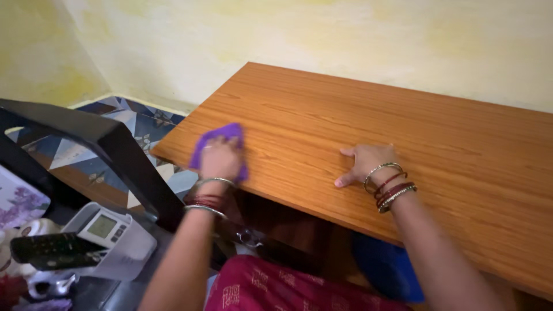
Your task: The person wipes a wooden table surface with a purple cloth. They spray a cleaning solution onto the table and continue wiping the surface in broad strokes.
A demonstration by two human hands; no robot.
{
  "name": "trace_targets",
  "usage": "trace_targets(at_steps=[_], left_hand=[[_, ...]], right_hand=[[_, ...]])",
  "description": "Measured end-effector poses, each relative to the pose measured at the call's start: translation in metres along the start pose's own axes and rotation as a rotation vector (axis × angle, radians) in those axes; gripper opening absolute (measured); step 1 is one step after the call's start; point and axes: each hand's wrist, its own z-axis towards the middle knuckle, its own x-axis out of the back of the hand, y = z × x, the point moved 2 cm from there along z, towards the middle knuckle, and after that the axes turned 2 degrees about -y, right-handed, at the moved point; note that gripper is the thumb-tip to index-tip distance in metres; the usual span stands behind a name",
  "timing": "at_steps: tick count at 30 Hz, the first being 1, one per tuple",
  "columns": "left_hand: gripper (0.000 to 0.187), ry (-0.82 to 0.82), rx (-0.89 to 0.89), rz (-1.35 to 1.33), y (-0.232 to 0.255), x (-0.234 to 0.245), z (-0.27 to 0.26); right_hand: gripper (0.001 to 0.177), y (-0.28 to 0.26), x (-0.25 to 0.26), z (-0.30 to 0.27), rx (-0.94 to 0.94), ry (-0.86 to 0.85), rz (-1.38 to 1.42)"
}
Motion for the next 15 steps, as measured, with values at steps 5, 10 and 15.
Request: trace_targets(at_steps=[5, 10, 15], left_hand=[[0.049, -0.003, -0.123, -0.108, 0.13, 0.027, -0.032], [0.054, 0.031, -0.159, -0.244, 0.237, 0.024, -0.064], [0.041, 0.128, -0.254, -0.763, 0.226, -0.003, -0.032]], right_hand=[[0.07, 0.035, -0.034, 0.023, 0.059, 0.159, 0.3], [0.036, 0.08, -0.056, 0.019, 0.033, 0.456, 0.664], [0.037, 0.045, -0.053, -0.011, -0.073, 0.445, 0.784]])
